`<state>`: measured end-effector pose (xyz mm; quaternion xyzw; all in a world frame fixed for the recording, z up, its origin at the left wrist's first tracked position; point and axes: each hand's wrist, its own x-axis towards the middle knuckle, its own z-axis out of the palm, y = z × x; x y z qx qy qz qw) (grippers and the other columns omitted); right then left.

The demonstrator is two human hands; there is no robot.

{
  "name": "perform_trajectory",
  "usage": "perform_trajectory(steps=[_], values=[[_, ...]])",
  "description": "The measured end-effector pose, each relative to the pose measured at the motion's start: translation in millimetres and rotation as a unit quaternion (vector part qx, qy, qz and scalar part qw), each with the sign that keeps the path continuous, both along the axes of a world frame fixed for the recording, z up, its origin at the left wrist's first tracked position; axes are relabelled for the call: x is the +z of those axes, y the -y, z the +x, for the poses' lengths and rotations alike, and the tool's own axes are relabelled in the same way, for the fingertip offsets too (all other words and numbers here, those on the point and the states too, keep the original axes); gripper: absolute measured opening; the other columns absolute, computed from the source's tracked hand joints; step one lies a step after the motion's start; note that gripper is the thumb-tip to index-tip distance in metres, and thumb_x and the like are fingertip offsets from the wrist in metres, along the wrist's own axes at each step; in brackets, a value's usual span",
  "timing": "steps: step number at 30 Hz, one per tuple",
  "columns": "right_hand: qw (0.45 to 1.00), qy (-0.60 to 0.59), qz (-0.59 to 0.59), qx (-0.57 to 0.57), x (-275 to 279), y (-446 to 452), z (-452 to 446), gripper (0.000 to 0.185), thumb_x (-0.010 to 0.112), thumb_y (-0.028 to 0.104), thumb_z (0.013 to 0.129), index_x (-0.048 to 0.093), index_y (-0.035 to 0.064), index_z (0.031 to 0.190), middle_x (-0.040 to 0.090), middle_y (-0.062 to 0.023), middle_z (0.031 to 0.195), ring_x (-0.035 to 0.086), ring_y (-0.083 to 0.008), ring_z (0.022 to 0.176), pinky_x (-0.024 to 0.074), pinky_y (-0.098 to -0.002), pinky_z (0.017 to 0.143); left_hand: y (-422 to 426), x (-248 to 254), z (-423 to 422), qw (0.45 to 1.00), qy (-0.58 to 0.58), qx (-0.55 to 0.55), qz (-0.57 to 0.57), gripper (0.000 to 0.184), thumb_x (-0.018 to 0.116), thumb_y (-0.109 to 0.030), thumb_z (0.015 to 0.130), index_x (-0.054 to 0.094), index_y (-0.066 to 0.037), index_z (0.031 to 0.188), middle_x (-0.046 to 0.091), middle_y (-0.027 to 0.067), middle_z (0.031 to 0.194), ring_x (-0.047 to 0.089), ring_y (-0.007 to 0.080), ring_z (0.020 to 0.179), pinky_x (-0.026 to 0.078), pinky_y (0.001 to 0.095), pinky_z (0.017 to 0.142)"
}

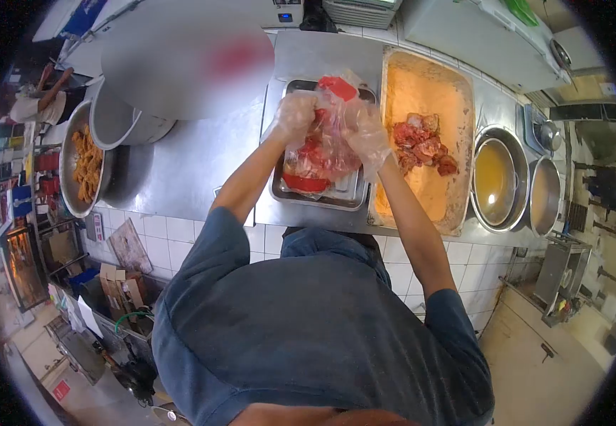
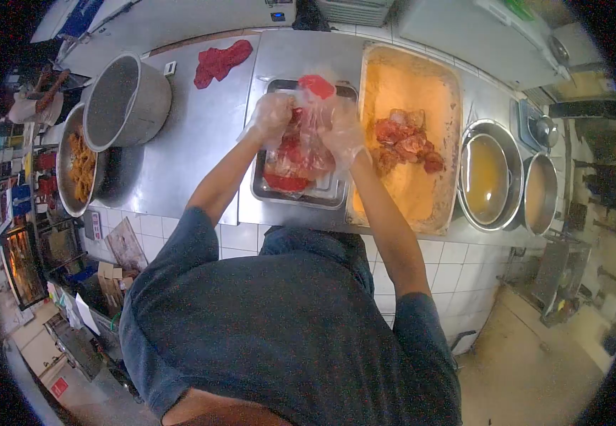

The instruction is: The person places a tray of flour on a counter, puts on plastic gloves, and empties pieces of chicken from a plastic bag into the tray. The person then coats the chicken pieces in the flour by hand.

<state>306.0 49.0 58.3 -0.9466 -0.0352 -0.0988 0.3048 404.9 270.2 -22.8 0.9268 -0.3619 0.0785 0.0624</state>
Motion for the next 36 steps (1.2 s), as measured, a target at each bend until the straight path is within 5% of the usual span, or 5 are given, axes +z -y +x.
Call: perform_trajectory(steps=[6,10,24,31,36], values=[[0.961,-0.101,-0.18,0.182,-34.3,34.5,53.9,0.024,0.06,0.021,0.087,0.072,0.0057,0.1,0.068,-0.0189,0.096,0.065,-0.0422,0.087,0.056,-0.0433,0.08,-6.4,96.7,-74.3,0.949,0.099,-0.019,-0.299,0.011,0.062,0.0,0.075,0.064,-0.011,0.079,0.065,0.0125,0.077,0.065,0.0339,0.078,0.052,0.0467,0.068],[0.961,-0.013,-0.211,0.179,14.1,38.1,27.4,0.023,0.06,0.024,0.087,0.071,0.004,0.092,0.07,-0.018,0.083,0.065,-0.0378,0.074,0.0538,-0.041,0.069,-12.0,152.2,-117.3,0.967,0.041,0.066,-0.243,0.014,0.059,0.002,0.076,0.065,-0.009,0.081,0.065,0.0125,0.076,0.062,0.0341,0.073,0.051,0.047,0.067],[0.94,-0.05,-0.283,0.186,31.2,-8.7,46.7,0.026,0.055,0.02,0.093,0.07,0.0068,0.11,0.066,-0.021,0.117,0.068,-0.0387,0.106,0.057,-0.0459,0.086,-1.5,206.1,-217.9,0.945,0.003,0.155,-0.289,0.019,0.063,0.001,0.075,0.068,-0.007,0.092,0.067,0.012,0.086,0.064,0.0345,0.082,0.05,0.0457,0.073],[0.943,0.114,-0.222,0.219,40.9,-45.1,32.9,0.062,0.059,0.056,0.087,0.064,0.0049,0.122,0.063,-0.0241,0.123,0.057,-0.0423,0.12,0.0462,-0.0488,0.101,11.9,214.5,-221.3,0.932,0.035,0.197,-0.302,0.025,0.061,0.001,0.076,0.07,-0.008,0.098,0.068,0.0127,0.092,0.064,0.0353,0.088,0.051,0.0451,0.076],[0.909,-0.107,-0.244,0.321,51.8,-56.7,45.9,0.06,0.061,0.047,0.088,0.061,0.0055,0.131,0.06,-0.0213,0.133,0.055,-0.0391,0.124,0.0443,-0.0438,0.104,17.9,199.9,-226.7,0.91,0.047,0.211,-0.355,0.03,0.06,0.0,0.077,0.071,-0.008,0.103,0.068,0.0155,0.089,0.065,0.0384,0.085,0.052,0.047,0.074]])
